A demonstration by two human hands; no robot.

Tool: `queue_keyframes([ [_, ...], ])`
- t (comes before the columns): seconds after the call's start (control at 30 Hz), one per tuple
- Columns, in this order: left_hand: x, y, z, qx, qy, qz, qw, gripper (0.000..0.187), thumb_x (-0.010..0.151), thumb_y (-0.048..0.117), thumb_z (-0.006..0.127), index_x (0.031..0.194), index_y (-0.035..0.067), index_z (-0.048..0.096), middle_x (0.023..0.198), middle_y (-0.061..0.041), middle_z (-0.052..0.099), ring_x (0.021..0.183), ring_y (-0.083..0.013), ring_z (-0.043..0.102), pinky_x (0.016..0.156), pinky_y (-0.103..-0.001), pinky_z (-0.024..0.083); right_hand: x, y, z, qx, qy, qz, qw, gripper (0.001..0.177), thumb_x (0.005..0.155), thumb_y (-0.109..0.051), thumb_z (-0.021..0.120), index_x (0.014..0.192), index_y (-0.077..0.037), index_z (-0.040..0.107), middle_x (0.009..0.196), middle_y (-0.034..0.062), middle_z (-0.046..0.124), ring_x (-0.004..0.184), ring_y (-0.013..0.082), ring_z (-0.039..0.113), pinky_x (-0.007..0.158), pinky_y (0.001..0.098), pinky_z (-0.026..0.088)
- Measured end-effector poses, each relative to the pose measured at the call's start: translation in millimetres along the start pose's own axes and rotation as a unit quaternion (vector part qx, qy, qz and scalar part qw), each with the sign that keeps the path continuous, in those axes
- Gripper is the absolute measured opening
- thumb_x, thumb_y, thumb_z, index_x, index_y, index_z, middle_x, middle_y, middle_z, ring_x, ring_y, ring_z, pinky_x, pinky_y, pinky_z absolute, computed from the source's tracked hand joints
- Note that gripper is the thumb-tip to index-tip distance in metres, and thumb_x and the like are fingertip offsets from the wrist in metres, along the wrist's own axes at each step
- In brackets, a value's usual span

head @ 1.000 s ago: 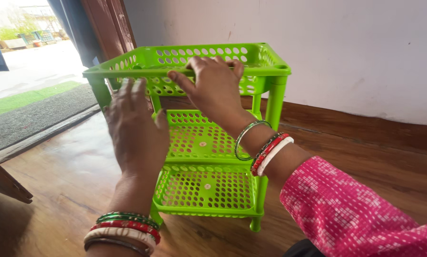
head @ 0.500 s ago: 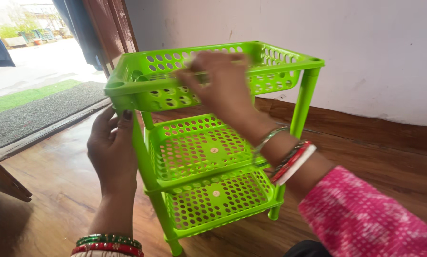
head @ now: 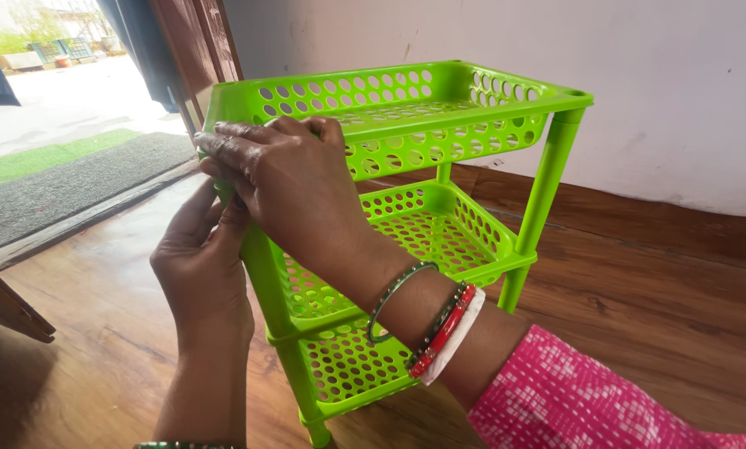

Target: The person assembles a green three-tier plastic storage rack by hand. They insert vertical support poles into the basket tiers and secure each corner with small green plastic fasteners, working around the top tier to lock the structure together.

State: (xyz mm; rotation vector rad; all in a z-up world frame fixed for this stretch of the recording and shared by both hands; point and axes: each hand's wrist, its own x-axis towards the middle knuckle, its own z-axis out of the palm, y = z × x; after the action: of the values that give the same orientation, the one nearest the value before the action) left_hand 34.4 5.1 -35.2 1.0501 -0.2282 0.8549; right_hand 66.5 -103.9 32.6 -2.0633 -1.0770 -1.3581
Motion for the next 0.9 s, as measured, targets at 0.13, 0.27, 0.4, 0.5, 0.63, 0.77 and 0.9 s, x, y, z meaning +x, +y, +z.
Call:
queue_keyframes([
  [0.13, -1.8, -1.4, 3.0, -0.021, 0.010, 0.008, 1.000, 0.043, 0.095, 0.001, 0.071, 0.136, -0.008, 0.063, 0.117, -0.013, 0.075, 0.098, -0.0127, 0.072, 0.087, -0.025, 0.058, -3.7, -3.0, 2.3, 0.001, 0.018, -0.001, 1.000, 0.027, 0.098, -0.035, 0.064, 0.121, -0.024, 0.076, 0.127, -0.0025, 0.074, 0.109, 0.0197, 0.067, 0.105, 0.0489, 0.039],
  [0.27, -3.2, -0.9, 3.5, 0.015, 0.026, 0.003, 1.000, 0.045, 0.093, 0.000, 0.071, 0.137, -0.006, 0.063, 0.115, -0.013, 0.076, 0.095, -0.0124, 0.072, 0.083, -0.024, 0.058, -8.9, -3.8, 2.5, -0.010, 0.025, -0.007, 1.000, 0.027, 0.099, -0.031, 0.065, 0.123, -0.023, 0.075, 0.129, -0.0027, 0.074, 0.111, 0.0176, 0.066, 0.107, 0.0493, 0.038],
  [0.4, -4.9, 0.9, 0.0, 0.016, 0.010, 0.011, 1.000, 0.045, 0.094, -0.001, 0.070, 0.138, -0.006, 0.063, 0.112, -0.014, 0.074, 0.096, -0.0133, 0.071, 0.084, -0.024, 0.057, -13.1, -1.0, -4.5, 0.004, 0.019, -0.037, 0.999, 0.034, 0.099, -0.032, 0.065, 0.131, -0.022, 0.071, 0.132, -0.0005, 0.072, 0.113, 0.0185, 0.065, 0.108, 0.0467, 0.038],
  [0.5, -6.8, 0.4, -3.1, 0.004, 0.008, 0.020, 1.000, 0.045, 0.093, -0.004, 0.069, 0.138, -0.007, 0.062, 0.113, -0.016, 0.073, 0.097, -0.0149, 0.071, 0.085, -0.024, 0.058, -18.5, -3.1, -10.5, 0.026, 0.018, -0.028, 0.999, 0.032, 0.105, -0.033, 0.063, 0.134, -0.021, 0.069, 0.133, -0.0016, 0.071, 0.117, 0.0173, 0.065, 0.114, 0.0442, 0.038],
  [0.63, -5.6, 0.3, -10.7, 0.003, -0.014, 0.032, 0.999, 0.050, 0.092, -0.009, 0.066, 0.141, -0.006, 0.058, 0.118, -0.016, 0.071, 0.100, -0.0145, 0.070, 0.085, -0.023, 0.057, -26.8, -12.4, -5.4, 0.000, 0.063, -0.028, 0.998, 0.029, 0.106, -0.032, 0.063, 0.131, -0.019, 0.069, 0.132, -0.0008, 0.071, 0.118, 0.0154, 0.065, 0.113, 0.0419, 0.036],
  [0.77, -1.7, 3.0, -10.0, 0.013, -0.029, 0.030, 0.999, 0.048, 0.094, -0.011, 0.064, 0.142, -0.006, 0.060, 0.122, -0.018, 0.069, 0.103, -0.0147, 0.069, 0.087, -0.023, 0.056, -24.8, -12.9, 2.2, 0.001, 0.069, -0.016, 0.998, 0.027, 0.105, -0.032, 0.063, 0.128, -0.019, 0.071, 0.130, -0.0016, 0.072, 0.114, 0.0150, 0.065, 0.111, 0.0411, 0.036],
  [0.9, -0.6, 12.0, -2.5, 0.082, -0.020, 0.063, 0.994, 0.058, 0.089, -0.009, 0.063, 0.144, 0.006, 0.053, 0.125, -0.014, 0.063, 0.107, -0.0125, 0.065, 0.086, -0.022, 0.056, -21.3, -11.6, 4.4, 0.002, 0.072, -0.012, 0.997, 0.028, 0.104, -0.034, 0.064, 0.127, -0.019, 0.071, 0.130, -0.0019, 0.071, 0.114, 0.0150, 0.064, 0.111, 0.0415, 0.036],
])
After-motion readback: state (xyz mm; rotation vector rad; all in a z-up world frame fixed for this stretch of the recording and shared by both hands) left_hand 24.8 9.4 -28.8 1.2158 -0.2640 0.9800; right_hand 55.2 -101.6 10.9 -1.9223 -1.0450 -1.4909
